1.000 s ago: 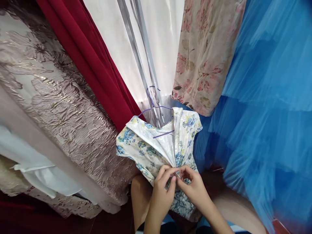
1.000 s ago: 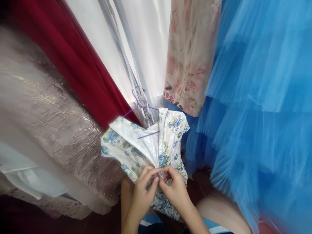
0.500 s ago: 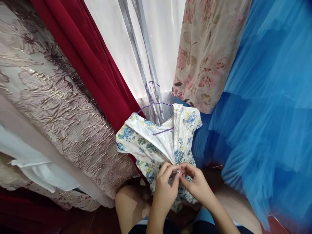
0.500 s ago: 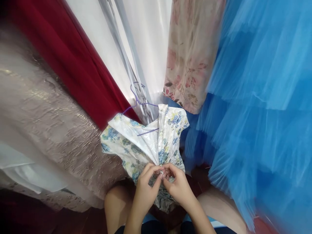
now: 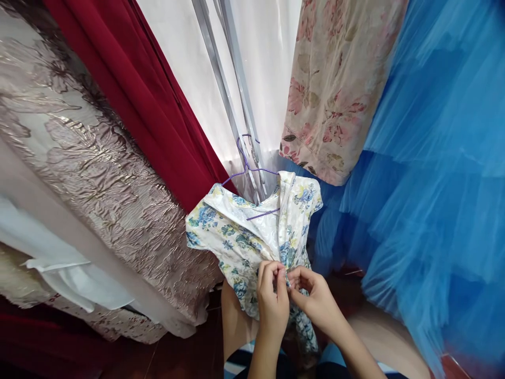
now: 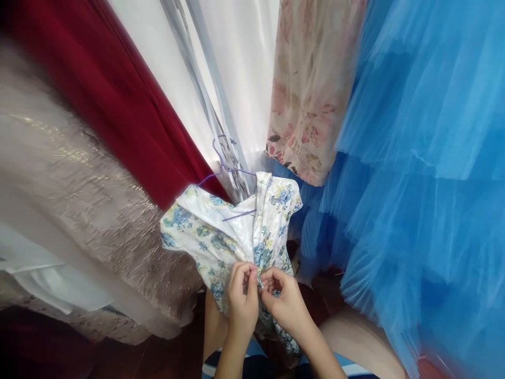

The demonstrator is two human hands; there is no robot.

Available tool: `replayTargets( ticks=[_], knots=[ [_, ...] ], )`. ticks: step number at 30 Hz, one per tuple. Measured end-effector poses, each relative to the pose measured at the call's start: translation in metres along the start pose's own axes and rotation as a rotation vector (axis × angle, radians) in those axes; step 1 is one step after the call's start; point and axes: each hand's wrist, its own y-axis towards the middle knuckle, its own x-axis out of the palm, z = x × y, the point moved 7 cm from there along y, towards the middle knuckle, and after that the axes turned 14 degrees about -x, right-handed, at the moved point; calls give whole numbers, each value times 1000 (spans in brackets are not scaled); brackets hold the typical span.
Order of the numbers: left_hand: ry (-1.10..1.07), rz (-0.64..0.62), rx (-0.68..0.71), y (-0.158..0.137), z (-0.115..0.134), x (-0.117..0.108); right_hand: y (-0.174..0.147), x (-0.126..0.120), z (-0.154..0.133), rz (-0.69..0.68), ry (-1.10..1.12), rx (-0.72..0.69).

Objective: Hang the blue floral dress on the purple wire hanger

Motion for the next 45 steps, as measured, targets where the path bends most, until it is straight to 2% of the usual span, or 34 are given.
replayTargets(
  ticks=[3, 6, 12, 15, 18, 19, 21, 23, 25, 28, 32, 45],
  knots=[
    [-41, 68, -3, 15, 4, -2, -1, 0, 0, -3, -34, -2],
    [-103, 150, 31, 41, 18, -7, -3, 0, -1, -12, -62, 5],
    [-207, 236, 129, 126, 69, -21, -7, 3, -7, -20, -67, -3],
    [-257, 353, 245, 171, 104, -45, -13, 9, 0, -31, -79, -1],
    [-221, 481, 333, 195, 132, -76, -18, 8, 11, 22, -59, 12],
    [-172, 457, 353, 197, 138, -81, -19, 5, 13, 45, -52, 14],
    [-19, 287, 381, 192, 140, -76, -18, -1, 17, 55, -51, 15],
    [173, 77, 392, 179, 128, -59, -16, -7, 18, 49, -63, 19],
    [340, -38, 408, 162, 107, -44, -15, -12, 18, 52, -69, 29],
    [492, -64, 442, 147, 83, -30, -16, -11, 17, 47, -58, 41],
    [571, -103, 422, 145, 70, -21, -19, -1, 16, 7, -48, 53],
    [383, -39, 440, 126, 64, -29, -23, 0, 23, -78, -38, 68]
  ],
)
